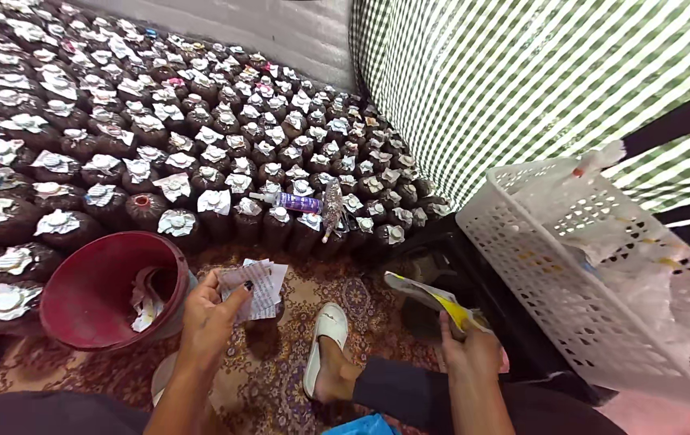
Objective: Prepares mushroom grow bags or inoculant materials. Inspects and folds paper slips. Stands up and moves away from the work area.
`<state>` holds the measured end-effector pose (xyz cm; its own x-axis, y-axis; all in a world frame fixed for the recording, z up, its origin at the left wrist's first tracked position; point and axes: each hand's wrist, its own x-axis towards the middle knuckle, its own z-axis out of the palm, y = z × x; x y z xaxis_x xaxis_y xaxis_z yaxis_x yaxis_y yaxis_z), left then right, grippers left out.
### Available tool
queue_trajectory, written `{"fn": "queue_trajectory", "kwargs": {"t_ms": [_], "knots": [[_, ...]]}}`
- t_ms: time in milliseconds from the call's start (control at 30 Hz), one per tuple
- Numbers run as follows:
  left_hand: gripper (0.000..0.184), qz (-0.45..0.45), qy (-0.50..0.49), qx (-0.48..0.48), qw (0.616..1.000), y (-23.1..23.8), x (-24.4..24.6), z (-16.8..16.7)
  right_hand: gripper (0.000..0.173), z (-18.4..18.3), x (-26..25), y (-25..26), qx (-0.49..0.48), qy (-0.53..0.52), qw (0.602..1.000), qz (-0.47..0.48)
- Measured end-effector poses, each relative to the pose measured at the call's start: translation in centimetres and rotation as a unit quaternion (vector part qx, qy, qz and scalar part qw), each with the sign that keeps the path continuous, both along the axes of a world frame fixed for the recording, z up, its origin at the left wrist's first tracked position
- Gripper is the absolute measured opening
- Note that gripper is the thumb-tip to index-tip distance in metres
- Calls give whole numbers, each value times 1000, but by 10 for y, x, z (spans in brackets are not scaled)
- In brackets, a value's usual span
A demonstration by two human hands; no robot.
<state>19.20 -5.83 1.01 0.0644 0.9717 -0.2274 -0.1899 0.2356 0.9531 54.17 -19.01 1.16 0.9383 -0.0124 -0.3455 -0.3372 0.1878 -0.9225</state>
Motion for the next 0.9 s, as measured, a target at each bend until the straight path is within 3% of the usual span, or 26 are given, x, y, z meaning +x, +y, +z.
{"fn": "queue_trajectory", "kwargs": {"t_ms": [100, 233, 367, 467, 567, 667, 800, 900], "knots": [[20, 7, -13, 23, 1000, -1, -7, 8, 32, 13, -42, -28, 17, 33, 996, 75], [19, 28, -15, 57, 998, -6, -21, 23, 22, 42, -73, -52, -72, 50, 981, 172], [20, 61, -28, 88, 994, -11, -35, 42, 25, 63, -64, -76, -201, -32, 920, 335], [23, 84, -38, 111, 990, -18, -43, 61, 22, 85, -51, -92, -221, -160, 833, 481], [24, 111, -34, 133, 984, -24, -47, 79, 27, 108, -45, -88, -176, -264, 707, 633], [25, 130, -33, 173, 976, -27, -50, 86, 28, 114, -59, -57, -156, -334, 597, 713], [27, 155, -41, 179, 971, -28, -55, 90, 28, 82, -84, -18, -187, -398, 464, 769], [26, 163, -46, 181, 969, -33, -59, 96, 29, 49, -122, -8, -208, -411, 391, 797]]}}
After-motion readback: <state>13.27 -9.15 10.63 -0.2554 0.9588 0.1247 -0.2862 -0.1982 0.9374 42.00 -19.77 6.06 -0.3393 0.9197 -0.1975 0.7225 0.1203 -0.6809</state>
